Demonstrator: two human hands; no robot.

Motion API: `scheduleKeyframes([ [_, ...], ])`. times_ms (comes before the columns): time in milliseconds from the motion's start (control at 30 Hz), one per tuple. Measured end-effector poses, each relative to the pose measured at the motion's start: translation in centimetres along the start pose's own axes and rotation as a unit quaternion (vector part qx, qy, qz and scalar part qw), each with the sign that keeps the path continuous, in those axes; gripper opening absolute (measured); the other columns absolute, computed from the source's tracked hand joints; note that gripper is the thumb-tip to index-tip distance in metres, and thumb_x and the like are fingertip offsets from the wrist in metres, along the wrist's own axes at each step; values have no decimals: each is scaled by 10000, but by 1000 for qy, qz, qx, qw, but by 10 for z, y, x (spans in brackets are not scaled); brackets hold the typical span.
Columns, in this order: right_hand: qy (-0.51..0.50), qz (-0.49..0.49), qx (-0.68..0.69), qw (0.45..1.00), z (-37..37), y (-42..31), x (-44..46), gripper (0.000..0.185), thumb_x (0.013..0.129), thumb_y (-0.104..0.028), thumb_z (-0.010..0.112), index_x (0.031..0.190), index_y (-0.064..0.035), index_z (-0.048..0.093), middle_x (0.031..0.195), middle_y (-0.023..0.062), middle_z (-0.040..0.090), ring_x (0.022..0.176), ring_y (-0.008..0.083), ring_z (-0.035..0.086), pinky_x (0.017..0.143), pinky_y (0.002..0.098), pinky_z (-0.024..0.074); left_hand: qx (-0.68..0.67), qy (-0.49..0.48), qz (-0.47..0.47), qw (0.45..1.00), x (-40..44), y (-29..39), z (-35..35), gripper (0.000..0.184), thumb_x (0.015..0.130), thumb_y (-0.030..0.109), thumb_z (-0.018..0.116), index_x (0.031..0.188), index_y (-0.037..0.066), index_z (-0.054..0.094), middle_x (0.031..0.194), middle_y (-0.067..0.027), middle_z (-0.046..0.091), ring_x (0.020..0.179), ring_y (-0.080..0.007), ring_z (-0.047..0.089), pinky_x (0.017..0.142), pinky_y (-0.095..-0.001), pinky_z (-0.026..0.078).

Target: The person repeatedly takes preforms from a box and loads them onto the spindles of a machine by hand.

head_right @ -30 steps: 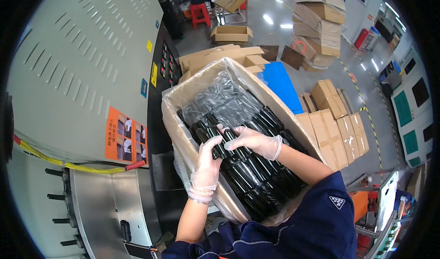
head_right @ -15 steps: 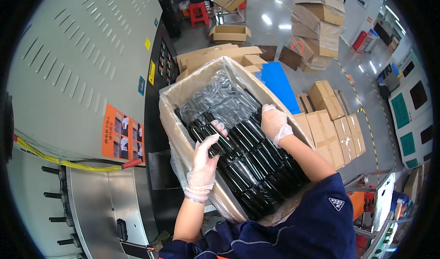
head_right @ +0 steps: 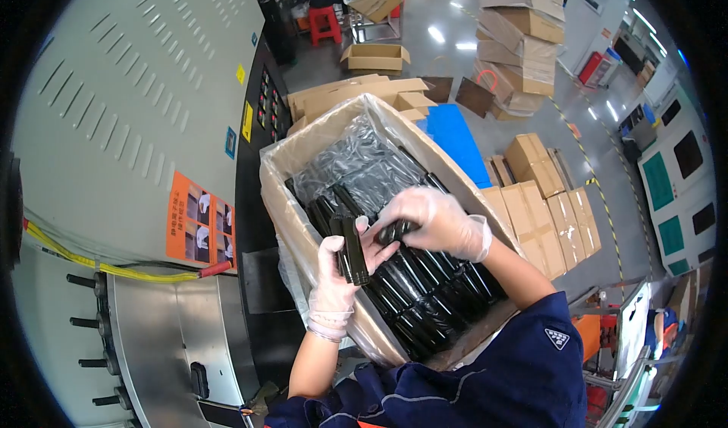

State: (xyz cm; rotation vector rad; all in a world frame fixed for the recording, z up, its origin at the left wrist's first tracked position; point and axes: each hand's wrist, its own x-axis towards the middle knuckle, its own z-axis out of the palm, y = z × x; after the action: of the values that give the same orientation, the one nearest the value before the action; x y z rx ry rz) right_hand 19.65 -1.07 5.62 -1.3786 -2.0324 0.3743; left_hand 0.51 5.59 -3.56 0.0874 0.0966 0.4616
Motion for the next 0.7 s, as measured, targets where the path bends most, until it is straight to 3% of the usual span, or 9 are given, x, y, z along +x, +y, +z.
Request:
scheduleKeyframes([
  [133,-19,-50,82,995,5,-17,-3,260,639,26,700,827,-82,557,1101,69,626,1040,260,605,881,350,488,34,67,34,997,-7,-7,-1,425,764,267,557,1127,48,590,1338,-248,466,1272,-370,429,1095,-491,312],
  [233,180,50,121,975,19,-1,-12,268,699,-4,717,897,-62,546,1100,111,617,1043,187,599,877,300,471,-14,20,23,999,-9,-5,18,384,790,206,555,1133,35,571,1246,-177,538,1254,-342,457,1095,-464,327],
  [267,242,201,197,929,28,2,-13,278,732,-49,726,961,-37,567,1021,72,631,942,125,598,829,271,480,-14,20,24,999,-9,-8,19,384,790,206,555,1133,35,571,1246,-177,538,1254,-342,457,1095,-464,327],
  [333,174,361,319,859,21,7,-15,325,746,-100,742,1021,-17,589,941,21,629,856,80,580,790,249,478,89,113,119,982,-10,-16,23,363,794,197,561,1108,17,584,1241,-153,544,1270,-326,448,1096,-450,328],
  [467,146,355,448,808,62,5,-15,269,780,-95,726,1020,-33,620,912,17,647,821,88,592,767,254,488,260,104,82,956,-13,-33,32,452,751,124,601,1185,3,566,1106,-52,603,1031,-166,557,938,-286,422],
  [500,132,343,492,789,65,12,-22,257,794,-104,713,1022,-32,620,919,21,649,831,97,598,782,259,487,275,117,79,951,-16,-36,36,633,750,132,599,1344,-9,431,1092,-31,588,1031,-152,541,949,-272,403],
  [600,58,342,582,735,48,11,-20,208,822,-128,673,1000,-36,617,923,26,649,851,132,622,805,276,493,217,81,107,967,-17,-35,31,484,722,134,612,1178,-22,569,1176,-66,588,1112,-185,529,1000,-309,386],
  [633,59,391,656,643,44,16,-21,186,822,-138,657,978,-50,607,907,45,643,853,165,631,811,286,498,193,105,91,971,-21,-33,31,548,710,154,619,1219,-30,537,1294,-105,533,1193,-201,486,1051,-321,342],
  [700,138,435,669,586,32,19,-25,211,817,-145,647,986,-38,580,868,88,642,809,191,632,733,293,520,204,87,113,969,-28,-27,33,573,741,160,576,1274,-19,468,1436,-153,392,1310,-270,395,1105,-389,291],
])
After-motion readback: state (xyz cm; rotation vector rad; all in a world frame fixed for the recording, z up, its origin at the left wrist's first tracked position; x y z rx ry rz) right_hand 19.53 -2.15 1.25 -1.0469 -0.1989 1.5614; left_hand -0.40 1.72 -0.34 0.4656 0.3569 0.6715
